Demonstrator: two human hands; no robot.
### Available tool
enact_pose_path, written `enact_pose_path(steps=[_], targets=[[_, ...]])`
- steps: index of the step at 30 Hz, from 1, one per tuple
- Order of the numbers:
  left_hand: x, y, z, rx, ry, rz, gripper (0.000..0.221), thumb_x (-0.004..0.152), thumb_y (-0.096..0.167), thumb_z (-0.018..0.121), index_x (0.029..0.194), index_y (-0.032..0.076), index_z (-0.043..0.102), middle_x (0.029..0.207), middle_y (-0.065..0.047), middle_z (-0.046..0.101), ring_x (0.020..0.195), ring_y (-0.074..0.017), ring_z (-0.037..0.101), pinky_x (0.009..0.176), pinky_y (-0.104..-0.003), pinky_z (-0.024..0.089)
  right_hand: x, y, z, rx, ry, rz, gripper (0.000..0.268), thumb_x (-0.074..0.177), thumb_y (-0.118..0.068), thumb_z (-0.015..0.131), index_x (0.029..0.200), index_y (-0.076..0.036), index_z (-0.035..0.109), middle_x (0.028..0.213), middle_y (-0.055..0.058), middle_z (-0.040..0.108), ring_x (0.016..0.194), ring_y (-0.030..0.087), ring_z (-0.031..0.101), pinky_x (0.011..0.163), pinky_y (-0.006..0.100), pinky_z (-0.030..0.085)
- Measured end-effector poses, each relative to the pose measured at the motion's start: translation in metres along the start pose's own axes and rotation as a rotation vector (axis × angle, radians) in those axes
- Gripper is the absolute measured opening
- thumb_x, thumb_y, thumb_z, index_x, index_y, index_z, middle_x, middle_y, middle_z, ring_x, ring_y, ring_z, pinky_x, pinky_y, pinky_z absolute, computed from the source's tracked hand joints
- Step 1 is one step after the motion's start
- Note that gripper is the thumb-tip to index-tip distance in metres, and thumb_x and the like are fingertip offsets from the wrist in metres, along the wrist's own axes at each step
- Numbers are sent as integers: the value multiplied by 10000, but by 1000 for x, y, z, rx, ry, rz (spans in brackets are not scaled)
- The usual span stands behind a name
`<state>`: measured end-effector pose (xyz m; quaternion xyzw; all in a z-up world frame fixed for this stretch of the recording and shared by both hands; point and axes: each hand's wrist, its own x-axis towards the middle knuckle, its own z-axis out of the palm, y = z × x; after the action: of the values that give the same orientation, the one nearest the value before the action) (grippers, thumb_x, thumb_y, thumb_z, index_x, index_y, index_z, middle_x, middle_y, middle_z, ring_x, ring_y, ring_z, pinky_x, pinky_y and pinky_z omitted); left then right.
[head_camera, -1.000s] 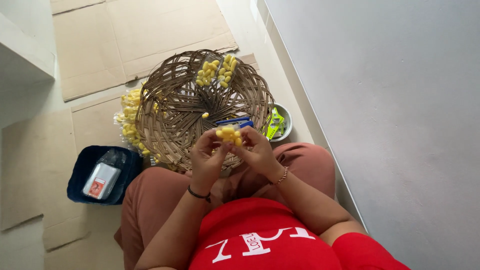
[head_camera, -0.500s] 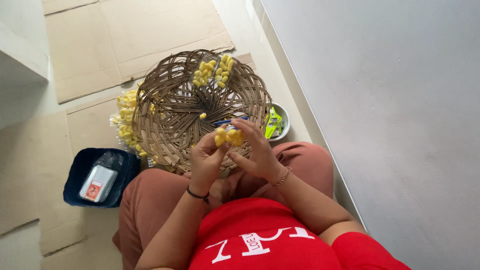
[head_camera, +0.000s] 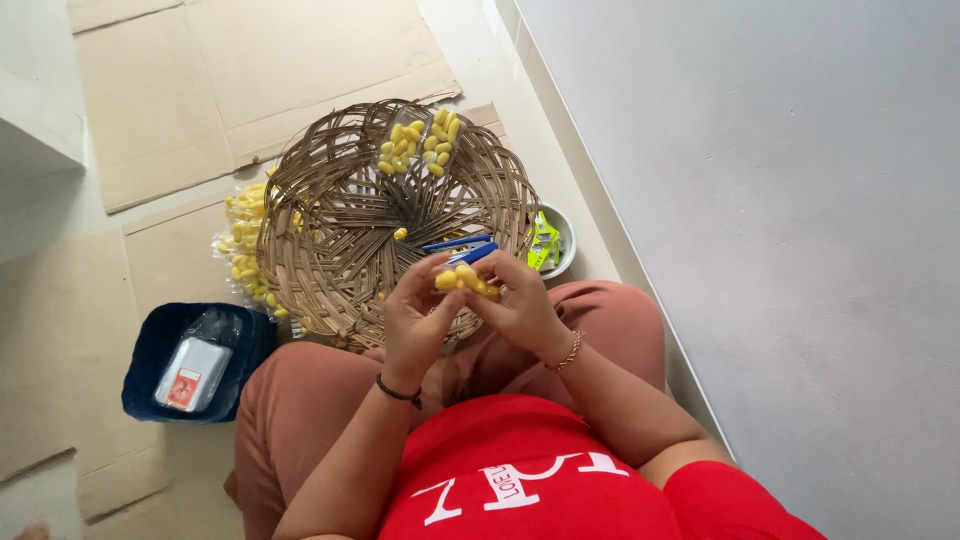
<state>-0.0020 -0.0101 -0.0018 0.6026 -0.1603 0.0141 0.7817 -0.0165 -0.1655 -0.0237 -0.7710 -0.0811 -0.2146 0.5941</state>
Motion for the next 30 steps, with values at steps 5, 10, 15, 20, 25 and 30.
enact_pose_path(steps=[5,10,15,20,25,30], targets=[[-3,-30,-5,-16,40,-91,698,711,101,940,1284,21,549,1073,-81,677,951,-157,687,772,-275,612,8,-8,-9,-250,84,-299,257,826,-219,844,1038,-118,740,888,62,651,778,255,654,734,354,550],[0,-8,0,-149,30,-125,514,843,7,810,1283,-20,545,1053,-136,706,944,-160,687,812,-311,619,10,-27,-2,-507,97,-496,284,833,-197,779,1113,-167,741,1018,62,649,882,284,648,833,406,536],[3,-16,-11,-102,11,-18,301,943,-15,687,1232,-46,609,1020,-188,730,927,-197,705,771,-352,631,9,-26,-8,-229,114,-306,462,855,-372,824,1225,-123,702,1278,138,593,1136,319,611,1012,444,469],[-1,-9,-7,-132,3,0,481,886,4,757,1317,-47,549,1072,-205,729,941,-205,701,830,-364,612,5,-13,-10,61,-61,68,248,788,-168,882,983,-97,748,727,10,672,692,100,581,692,271,484],[-2,-32,-16,-199,-27,-106,338,857,-54,768,1157,-71,613,987,-191,736,893,-204,716,771,-353,637,6,-15,-10,131,-56,105,252,791,-111,879,1000,-71,744,739,35,660,672,104,572,666,259,493],[-3,-22,-14,-104,6,-42,161,908,-20,740,1050,-60,677,902,-162,741,841,-149,642,782,-355,598,8,-18,-12,206,-188,148,277,822,-135,845,1052,-34,730,743,45,669,675,89,574,652,254,507]])
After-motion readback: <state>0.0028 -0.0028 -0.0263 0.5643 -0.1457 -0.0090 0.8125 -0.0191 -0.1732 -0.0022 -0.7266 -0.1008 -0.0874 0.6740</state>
